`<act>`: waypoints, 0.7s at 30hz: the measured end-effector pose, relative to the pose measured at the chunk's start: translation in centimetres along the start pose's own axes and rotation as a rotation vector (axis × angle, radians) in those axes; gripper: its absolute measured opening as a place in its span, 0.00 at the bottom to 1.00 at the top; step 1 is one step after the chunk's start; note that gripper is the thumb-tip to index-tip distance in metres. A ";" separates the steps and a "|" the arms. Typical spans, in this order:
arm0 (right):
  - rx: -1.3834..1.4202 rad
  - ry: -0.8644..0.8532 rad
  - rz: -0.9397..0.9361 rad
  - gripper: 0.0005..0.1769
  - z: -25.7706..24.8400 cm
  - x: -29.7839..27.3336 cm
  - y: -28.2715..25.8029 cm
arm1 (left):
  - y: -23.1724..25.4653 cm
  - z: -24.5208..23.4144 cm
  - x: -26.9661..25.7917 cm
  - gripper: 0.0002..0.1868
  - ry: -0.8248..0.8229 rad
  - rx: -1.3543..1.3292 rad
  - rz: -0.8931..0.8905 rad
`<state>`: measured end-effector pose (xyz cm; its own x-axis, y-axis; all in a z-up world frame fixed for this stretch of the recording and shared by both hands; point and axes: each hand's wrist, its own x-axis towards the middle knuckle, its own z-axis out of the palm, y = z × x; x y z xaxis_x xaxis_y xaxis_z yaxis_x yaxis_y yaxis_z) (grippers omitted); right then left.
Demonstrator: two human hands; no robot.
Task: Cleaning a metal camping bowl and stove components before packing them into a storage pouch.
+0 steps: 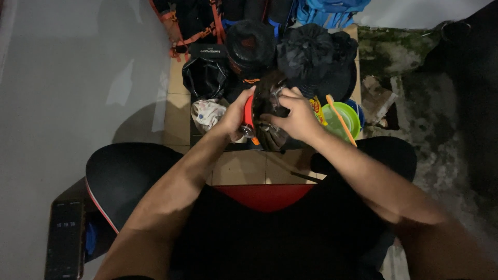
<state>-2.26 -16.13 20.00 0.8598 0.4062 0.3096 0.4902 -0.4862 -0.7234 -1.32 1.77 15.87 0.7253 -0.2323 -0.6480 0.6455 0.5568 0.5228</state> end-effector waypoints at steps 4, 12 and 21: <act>-0.113 -0.001 -0.035 0.19 -0.5 0.8 -0.7 | 0.5 0.2 0.2 0.30 -0.020 0.020 0.055; -0.315 -0.032 0.025 0.27 -0.7 1.6 -1.1 | 1.7 1.3 -0.9 0.29 0.029 -0.020 0.178; -0.059 -0.007 0.025 0.19 0.0 1.8 -0.5 | 1.1 0.9 0.1 0.30 0.026 -0.046 0.171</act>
<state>-0.92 -15.17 20.96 0.8710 0.3985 0.2873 0.4761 -0.5408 -0.6935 -0.28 1.69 16.86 0.8167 -0.1106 -0.5663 0.5012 0.6224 0.6012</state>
